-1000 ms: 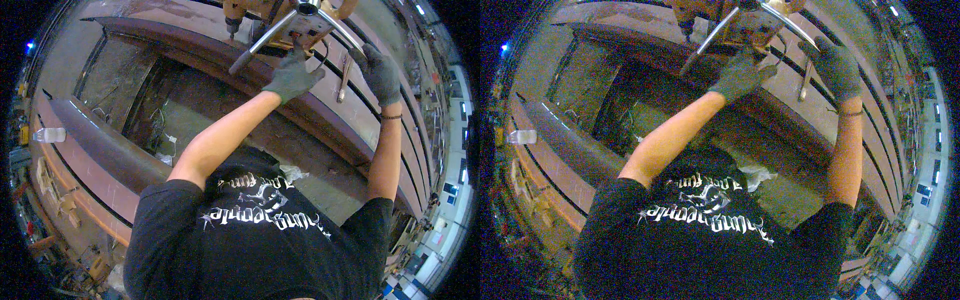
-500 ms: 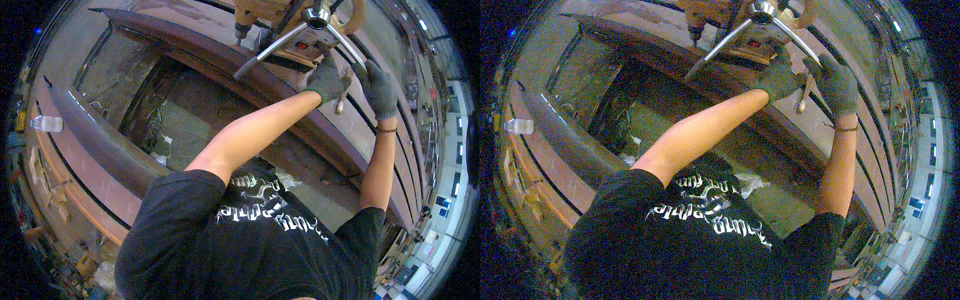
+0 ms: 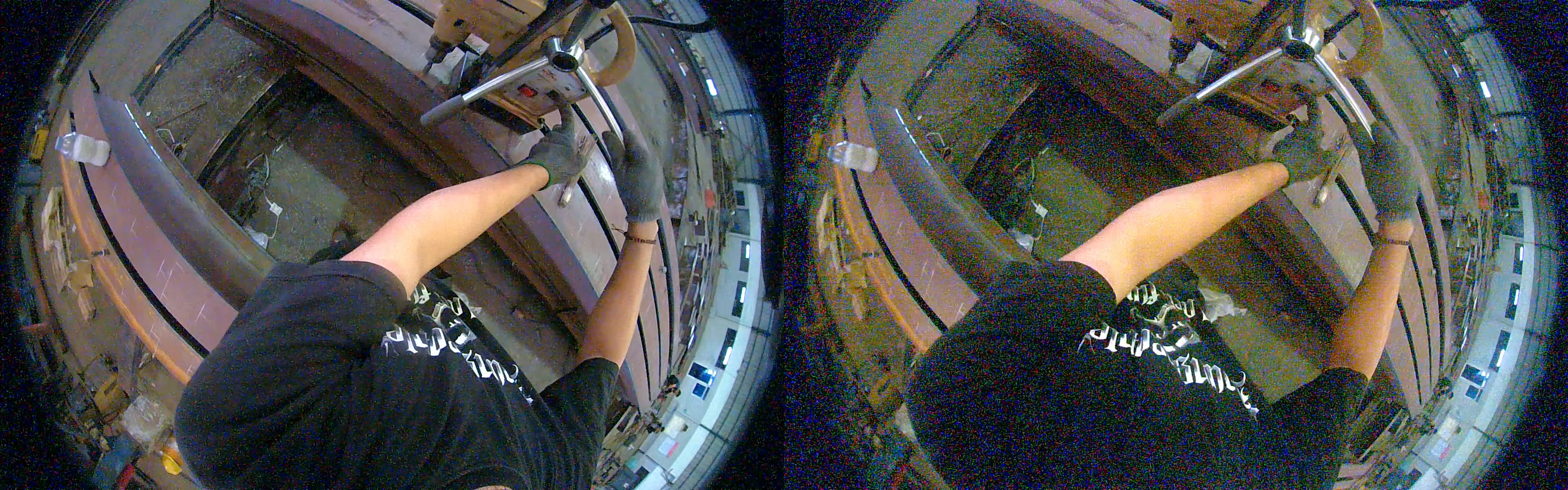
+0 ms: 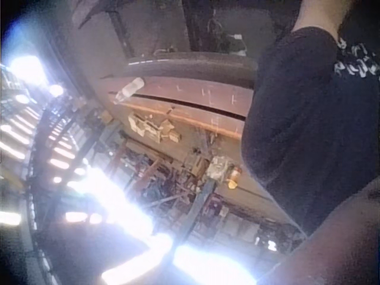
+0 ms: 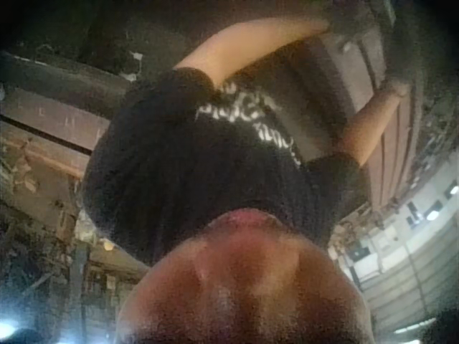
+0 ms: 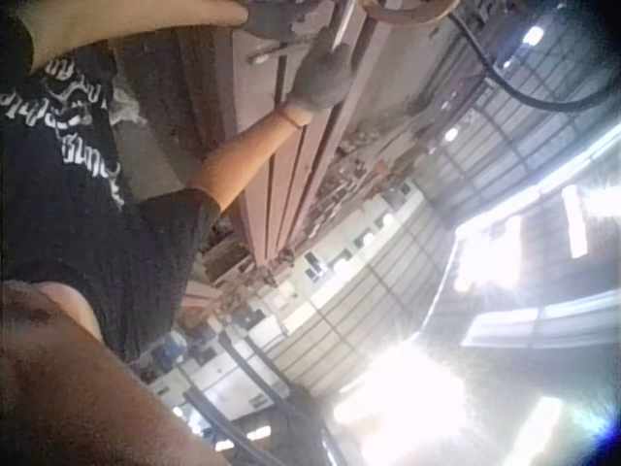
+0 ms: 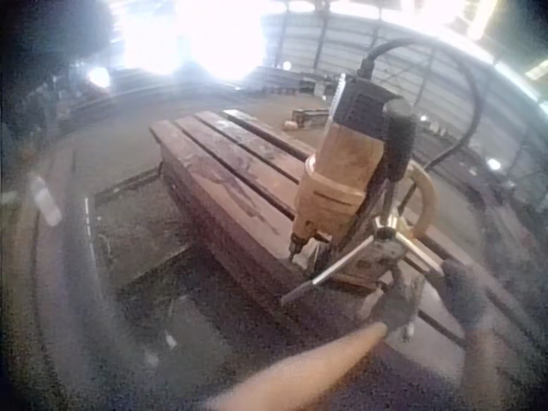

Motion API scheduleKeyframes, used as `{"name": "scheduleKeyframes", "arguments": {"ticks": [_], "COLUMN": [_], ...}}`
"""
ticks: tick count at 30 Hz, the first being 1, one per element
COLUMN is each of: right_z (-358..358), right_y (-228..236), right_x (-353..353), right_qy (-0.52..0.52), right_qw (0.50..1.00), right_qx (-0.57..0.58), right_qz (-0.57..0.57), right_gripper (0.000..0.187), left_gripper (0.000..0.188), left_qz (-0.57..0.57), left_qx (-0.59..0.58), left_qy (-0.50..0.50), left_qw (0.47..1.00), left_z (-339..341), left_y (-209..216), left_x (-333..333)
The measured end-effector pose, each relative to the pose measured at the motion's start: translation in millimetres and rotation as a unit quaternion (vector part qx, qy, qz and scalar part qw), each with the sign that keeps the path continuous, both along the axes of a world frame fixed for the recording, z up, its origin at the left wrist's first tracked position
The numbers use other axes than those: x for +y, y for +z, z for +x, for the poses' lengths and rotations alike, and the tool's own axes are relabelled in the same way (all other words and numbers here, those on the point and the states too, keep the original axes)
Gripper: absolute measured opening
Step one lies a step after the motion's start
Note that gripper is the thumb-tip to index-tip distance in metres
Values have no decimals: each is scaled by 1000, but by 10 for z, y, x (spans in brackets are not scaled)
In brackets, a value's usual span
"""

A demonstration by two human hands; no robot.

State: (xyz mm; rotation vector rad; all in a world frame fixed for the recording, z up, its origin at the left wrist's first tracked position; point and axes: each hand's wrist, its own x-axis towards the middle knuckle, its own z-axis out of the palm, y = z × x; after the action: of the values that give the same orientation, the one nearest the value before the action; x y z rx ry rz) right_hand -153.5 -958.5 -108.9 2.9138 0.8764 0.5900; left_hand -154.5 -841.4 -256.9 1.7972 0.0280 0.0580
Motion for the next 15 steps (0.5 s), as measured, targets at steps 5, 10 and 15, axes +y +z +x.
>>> {"name": "scheduleKeyframes", "arguments": {"ticks": [5, 10, 15], "right_z": [-80, -44, -154], "right_y": [247, 412, 717], "right_x": [166, -160, 304], "right_qy": [-67, -23, -68], "right_qw": [996, 999, 993], "right_qx": [23, 22, 58], "right_qz": [-61, -36, -78], "right_gripper": [37, 45, 53], "left_gripper": [39, 17, 17], "left_qz": [190, 340, 562], "left_qx": [-149, -510, -457], "left_qy": [-90, 20, -2], "left_qw": [966, 790, 689], "left_z": [-530, -1190, -1357], "left_y": [679, 1990, 2460], "left_x": [813, 1775, 2413]}}
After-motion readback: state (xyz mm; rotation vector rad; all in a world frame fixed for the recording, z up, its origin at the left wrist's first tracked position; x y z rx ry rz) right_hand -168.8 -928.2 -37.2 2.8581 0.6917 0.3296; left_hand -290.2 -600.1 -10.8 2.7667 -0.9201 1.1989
